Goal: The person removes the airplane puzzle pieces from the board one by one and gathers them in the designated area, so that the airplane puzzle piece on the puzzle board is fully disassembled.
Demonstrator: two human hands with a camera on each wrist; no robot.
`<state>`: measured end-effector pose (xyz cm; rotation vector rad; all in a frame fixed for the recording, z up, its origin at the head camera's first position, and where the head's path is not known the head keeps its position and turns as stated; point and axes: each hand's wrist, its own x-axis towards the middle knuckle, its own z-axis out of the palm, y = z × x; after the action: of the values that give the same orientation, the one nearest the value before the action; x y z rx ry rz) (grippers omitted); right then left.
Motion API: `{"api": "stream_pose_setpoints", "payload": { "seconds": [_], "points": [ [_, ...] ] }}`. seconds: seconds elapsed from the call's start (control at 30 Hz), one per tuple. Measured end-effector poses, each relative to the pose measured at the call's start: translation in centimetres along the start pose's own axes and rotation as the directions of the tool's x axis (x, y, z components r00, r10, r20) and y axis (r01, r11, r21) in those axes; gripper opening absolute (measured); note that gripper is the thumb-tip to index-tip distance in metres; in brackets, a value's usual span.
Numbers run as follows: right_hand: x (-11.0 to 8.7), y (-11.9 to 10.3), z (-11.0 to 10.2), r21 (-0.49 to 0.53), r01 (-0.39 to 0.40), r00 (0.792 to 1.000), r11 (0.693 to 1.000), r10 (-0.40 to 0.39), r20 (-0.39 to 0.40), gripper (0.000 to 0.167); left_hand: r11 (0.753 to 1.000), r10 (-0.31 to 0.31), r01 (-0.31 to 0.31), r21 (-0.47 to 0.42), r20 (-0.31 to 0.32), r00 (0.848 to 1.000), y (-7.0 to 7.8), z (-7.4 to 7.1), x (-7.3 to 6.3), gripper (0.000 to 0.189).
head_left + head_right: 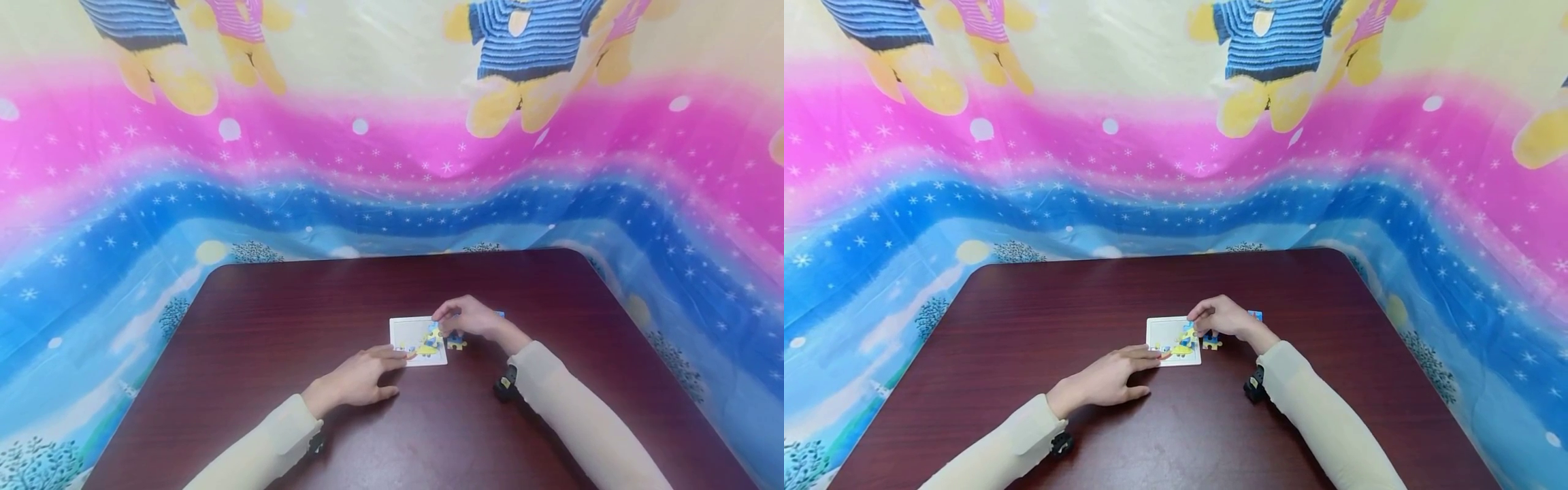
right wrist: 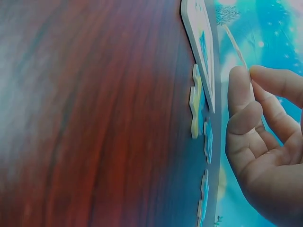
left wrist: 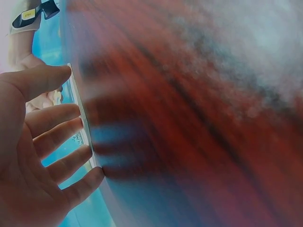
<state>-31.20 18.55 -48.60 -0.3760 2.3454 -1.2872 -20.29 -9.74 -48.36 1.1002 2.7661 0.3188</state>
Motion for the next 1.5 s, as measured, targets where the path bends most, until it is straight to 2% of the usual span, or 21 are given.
{"api": "stream_pose_setpoints", "payload": {
  "seconds": [0.33, 0.57, 0.87, 1.27, 1.5],
  "points": [
    [-0.8, 1.1, -1.2, -0.021, -0.006, 1.000, 1.000, 0.007, 0.025, 0.021, 1.000, -0.003, 0.003, -0.009, -0.001, 1.000, 0.0, 0.0, -0.1, 0.055],
    [-1.5, 1.9, -1.9, -0.048, -0.014, 1.000, 0.999, 0.014, 0.013, 0.020, 1.000, -0.006, 0.006, -0.005, 0.003, 1.000, 0.1, 0.1, -0.2, 0.053],
    [-2.3, 2.9, -3.3, -0.035, -0.029, 0.999, 0.999, 0.030, 0.018, 0.022, 1.000, -0.003, 0.003, 0.014, -0.004, 1.000, 0.0, 0.2, -0.2, 0.052],
    [-3.1, 4.1, -4.2, -0.039, -0.054, 0.998, 0.998, 0.054, 0.013, 0.020, 0.999, -0.027, 0.027, -0.021, -0.001, 1.000, -0.1, 0.3, 0.1, 0.052],
    [-3.6, 4.1, -4.8, -0.044, -0.059, 0.998, 0.997, 0.060, 0.006, 0.022, 0.999, -0.018, 0.017, -0.034, -0.020, 1.000, -0.2, 0.3, 0.1, 0.052]
  ]
}}
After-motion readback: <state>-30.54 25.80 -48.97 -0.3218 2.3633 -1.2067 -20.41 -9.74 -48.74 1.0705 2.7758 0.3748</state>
